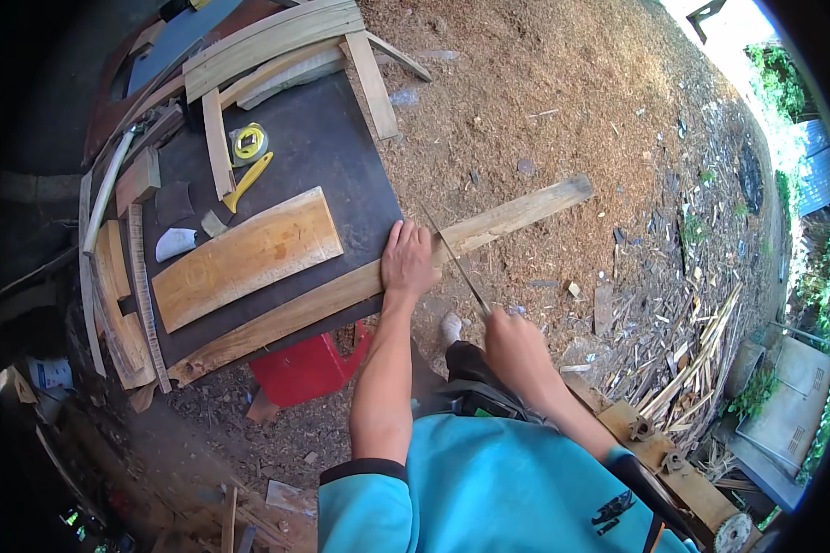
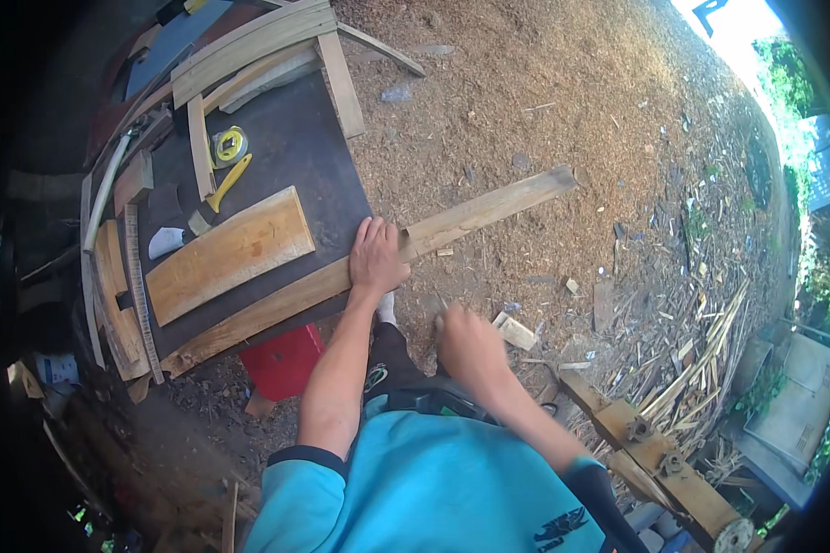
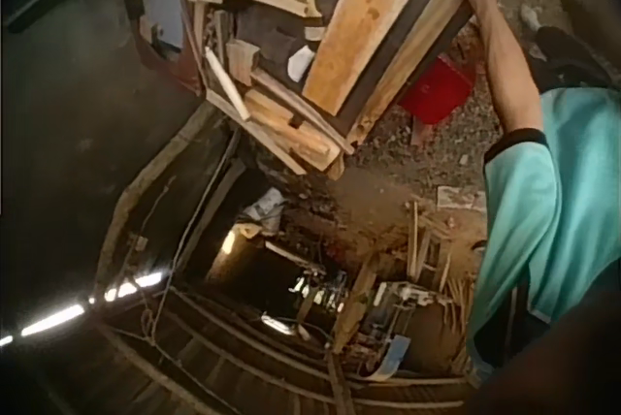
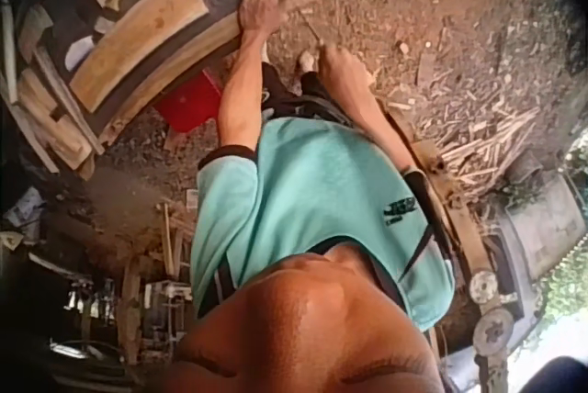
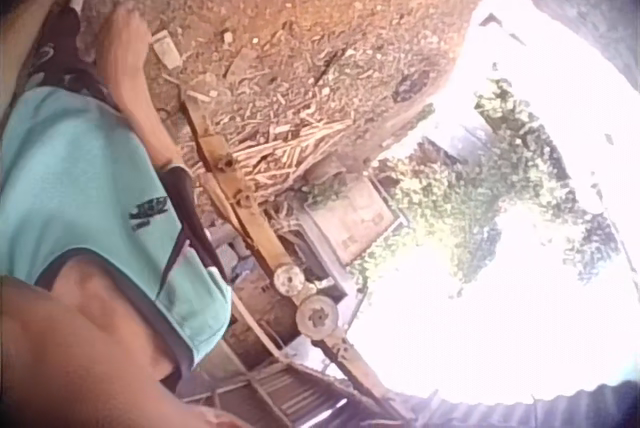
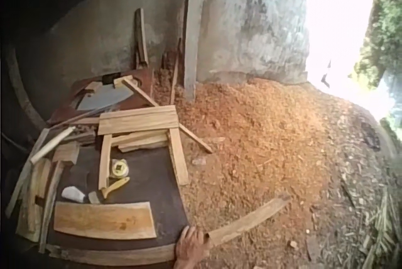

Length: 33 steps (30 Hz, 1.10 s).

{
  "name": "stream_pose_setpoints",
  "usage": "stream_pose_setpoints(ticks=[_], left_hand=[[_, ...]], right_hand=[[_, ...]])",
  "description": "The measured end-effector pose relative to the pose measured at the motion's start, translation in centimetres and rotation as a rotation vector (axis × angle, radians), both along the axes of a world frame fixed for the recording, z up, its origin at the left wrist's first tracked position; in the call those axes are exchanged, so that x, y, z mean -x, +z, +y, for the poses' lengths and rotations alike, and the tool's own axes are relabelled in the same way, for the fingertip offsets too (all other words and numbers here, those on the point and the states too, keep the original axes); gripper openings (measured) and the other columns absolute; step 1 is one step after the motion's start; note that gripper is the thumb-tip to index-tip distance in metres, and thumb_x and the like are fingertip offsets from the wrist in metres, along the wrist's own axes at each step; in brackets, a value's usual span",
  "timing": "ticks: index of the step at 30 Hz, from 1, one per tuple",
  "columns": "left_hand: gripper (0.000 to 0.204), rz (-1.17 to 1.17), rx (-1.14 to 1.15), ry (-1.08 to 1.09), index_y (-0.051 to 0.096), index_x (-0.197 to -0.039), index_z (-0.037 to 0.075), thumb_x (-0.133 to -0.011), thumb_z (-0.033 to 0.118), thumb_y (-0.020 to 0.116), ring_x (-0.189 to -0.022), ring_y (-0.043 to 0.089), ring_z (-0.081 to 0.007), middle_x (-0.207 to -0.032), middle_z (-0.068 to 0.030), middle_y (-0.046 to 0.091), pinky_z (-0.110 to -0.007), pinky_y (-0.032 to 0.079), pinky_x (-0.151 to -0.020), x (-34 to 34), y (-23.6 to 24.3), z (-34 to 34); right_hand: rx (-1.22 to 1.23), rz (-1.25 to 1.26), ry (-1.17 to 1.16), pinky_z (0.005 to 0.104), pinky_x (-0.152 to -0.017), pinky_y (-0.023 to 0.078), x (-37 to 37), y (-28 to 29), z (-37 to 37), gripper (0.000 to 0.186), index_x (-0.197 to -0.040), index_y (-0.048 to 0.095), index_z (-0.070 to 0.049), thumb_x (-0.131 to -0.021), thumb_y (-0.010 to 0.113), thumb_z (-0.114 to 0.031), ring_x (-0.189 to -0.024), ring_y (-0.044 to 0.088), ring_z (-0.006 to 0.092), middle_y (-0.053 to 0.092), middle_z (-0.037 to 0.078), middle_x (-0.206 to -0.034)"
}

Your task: Saw a piece of wood into two parts using a hand saw on a workbench.

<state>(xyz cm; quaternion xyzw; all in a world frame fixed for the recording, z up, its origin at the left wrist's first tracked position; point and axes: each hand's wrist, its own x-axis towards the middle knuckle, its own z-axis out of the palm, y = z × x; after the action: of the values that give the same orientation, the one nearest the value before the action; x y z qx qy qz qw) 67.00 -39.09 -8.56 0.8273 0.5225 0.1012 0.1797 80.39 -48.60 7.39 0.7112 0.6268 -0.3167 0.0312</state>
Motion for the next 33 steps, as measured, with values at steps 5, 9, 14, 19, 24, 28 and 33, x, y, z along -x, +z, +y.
stream_pose_setpoints(ticks=[5,9,14,19,24,28,33], left_hand=[[0.039,-0.038,-0.020,-0.051,0.050,-0.091,0.001,-0.059,0.014,0.067,-0.111,0.047,-0.0263,-0.097,-0.0149,0.057,-0.037,0.025,-0.107,-2.7,-0.4,1.3],[0.040,0.007,0.024,-0.045,0.049,-0.091,0.001,-0.058,0.014,0.067,-0.111,0.047,-0.0266,-0.097,-0.0151,0.056,-0.037,0.025,-0.107,-1.5,0.0,0.6],[0.039,0.011,0.027,-0.043,0.050,-0.089,0.001,-0.058,0.015,0.068,-0.110,0.047,-0.0263,-0.097,-0.0146,0.056,-0.037,0.026,-0.106,-2.0,0.2,0.8],[0.033,0.016,0.010,-0.024,0.050,-0.089,0.001,-0.061,0.013,0.064,-0.107,0.050,-0.0266,-0.094,-0.0148,0.058,-0.038,0.028,-0.105,-0.3,-0.1,0.2],[0.032,-0.059,-0.121,-0.078,0.051,-0.089,0.001,-0.061,0.011,0.062,-0.106,0.050,-0.0268,-0.091,-0.0152,0.058,-0.038,0.027,-0.105,-3.0,-0.9,1.5],[0.028,0.004,-0.056,-0.007,0.051,-0.086,0.001,-0.064,0.014,0.063,-0.106,0.050,-0.0272,-0.093,-0.0159,0.059,-0.039,0.028,-0.104,0.3,-1.1,-0.2],[0.030,-0.083,-0.079,-0.018,0.051,-0.087,0.001,-0.063,0.014,0.063,-0.106,0.050,-0.0272,-0.094,-0.0160,0.058,-0.038,0.028,-0.105,-1.6,-0.3,1.1]], right_hand=[[-0.082,-0.048,0.027,0.0459,-0.059,0.052,-1.6,-6.7,6.2,0.010,-0.077,0.056,0.003,-0.076,0.054,-0.007,-0.066,0.064,0.0372,0.061,0.023,-0.069],[-0.257,-0.020,0.019,0.0409,-0.053,0.053,0.4,-8.1,4.5,0.016,-0.083,0.059,0.004,-0.072,0.056,-0.007,-0.062,0.064,0.0354,0.062,0.025,-0.073],[-0.048,-0.007,0.077,0.0438,-0.056,0.052,-0.4,-8.1,6.4,0.012,-0.080,0.057,0.003,-0.074,0.054,-0.006,-0.065,0.063,0.0387,0.061,0.023,-0.070],[-0.010,-0.013,-0.046,0.0478,-0.058,0.050,0.0,-4.1,1.2,0.013,-0.082,0.057,0.003,-0.075,0.053,-0.007,-0.067,0.062,0.0404,0.060,0.023,-0.072],[-0.248,0.026,-0.045,0.0484,-0.056,0.048,-1.7,-8.7,4.6,0.009,-0.075,0.057,0.003,-0.075,0.054,-0.005,-0.061,0.058,0.0419,0.056,0.024,-0.063],[-0.051,0.102,-0.046,0.0462,-0.053,0.048,-0.7,-3.7,-0.8,0.008,-0.074,0.056,0.002,-0.074,0.054,-0.006,-0.061,0.059,0.0385,0.057,0.023,-0.064],[-0.365,0.032,-0.169,0.0439,-0.052,0.049,-0.3,-22.4,-0.9,0.010,-0.077,0.057,0.002,-0.077,0.052,-0.007,-0.057,0.061,0.0349,0.058,0.021,-0.062]])
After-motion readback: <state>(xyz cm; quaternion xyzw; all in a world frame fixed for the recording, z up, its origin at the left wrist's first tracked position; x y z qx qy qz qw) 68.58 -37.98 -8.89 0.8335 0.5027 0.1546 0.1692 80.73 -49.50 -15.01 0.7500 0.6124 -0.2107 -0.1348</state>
